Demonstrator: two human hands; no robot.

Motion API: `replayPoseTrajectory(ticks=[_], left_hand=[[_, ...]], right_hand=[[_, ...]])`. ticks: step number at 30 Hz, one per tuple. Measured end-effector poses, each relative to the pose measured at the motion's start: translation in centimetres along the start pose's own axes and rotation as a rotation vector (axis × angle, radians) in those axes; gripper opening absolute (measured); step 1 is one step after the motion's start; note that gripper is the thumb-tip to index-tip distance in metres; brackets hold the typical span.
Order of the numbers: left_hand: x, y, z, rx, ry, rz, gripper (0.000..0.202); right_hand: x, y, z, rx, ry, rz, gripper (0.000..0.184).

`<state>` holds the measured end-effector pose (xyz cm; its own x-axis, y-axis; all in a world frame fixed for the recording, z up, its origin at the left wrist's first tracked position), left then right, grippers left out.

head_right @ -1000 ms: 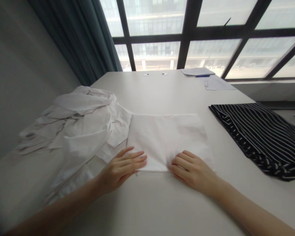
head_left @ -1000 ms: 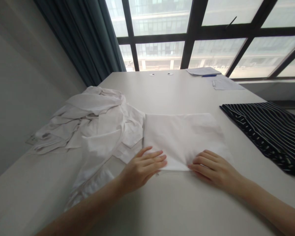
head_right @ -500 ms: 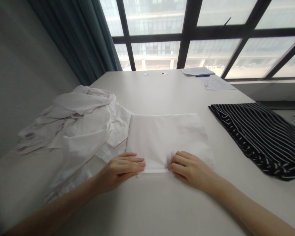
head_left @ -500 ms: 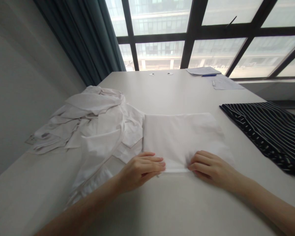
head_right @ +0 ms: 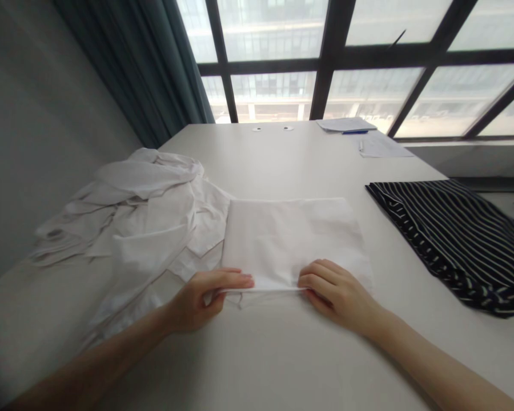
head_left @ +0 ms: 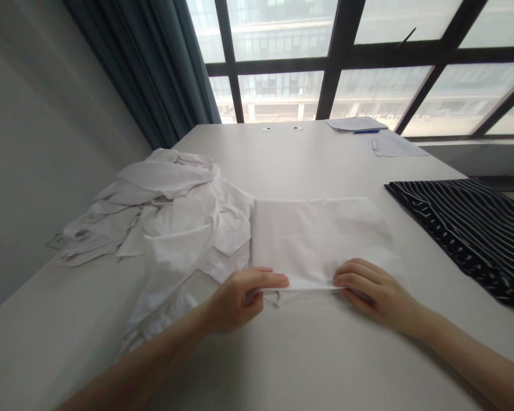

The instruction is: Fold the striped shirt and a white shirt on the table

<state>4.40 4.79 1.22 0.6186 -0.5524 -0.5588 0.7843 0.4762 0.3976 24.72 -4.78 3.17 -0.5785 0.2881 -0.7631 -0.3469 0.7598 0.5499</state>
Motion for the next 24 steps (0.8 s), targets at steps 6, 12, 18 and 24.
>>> replayPoseTrajectory(ticks=[6,12,18,24], left_hand=[[0.4,0.0,0.4,0.029,0.027,-0.084,0.07],[1.6,-0.4,0.7,0.106,0.138,-0.239,0.089],[1.2,-0.2,1.4,0.198,0.167,-0.182,0.062],[0.4,0.2,1.5,0.22,0.139,-0.034,0.032]], right_hand=[[0.3,0.0,-0.3,-0.032,0.022,-0.06,0.015],[0.6,0.2,0.1,-0.012,0.07,-0.115,0.014],[0.3,0.3,-0.2,-0.022,0.078,-0.143,0.016],[0.4,0.1,-0.5,-0.051,-0.039,-0.089,0.028]])
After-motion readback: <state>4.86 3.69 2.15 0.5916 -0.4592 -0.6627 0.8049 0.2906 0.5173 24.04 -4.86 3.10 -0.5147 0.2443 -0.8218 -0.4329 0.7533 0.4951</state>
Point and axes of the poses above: each hand's wrist, its own y-axis towards the middle knuckle, its own x-axis out of the palm, z = x × y, the point moved 7 cm from there along y, towards the middle knuckle, and after that the axes turned 7 degrees about z, right-handed, at the moved point
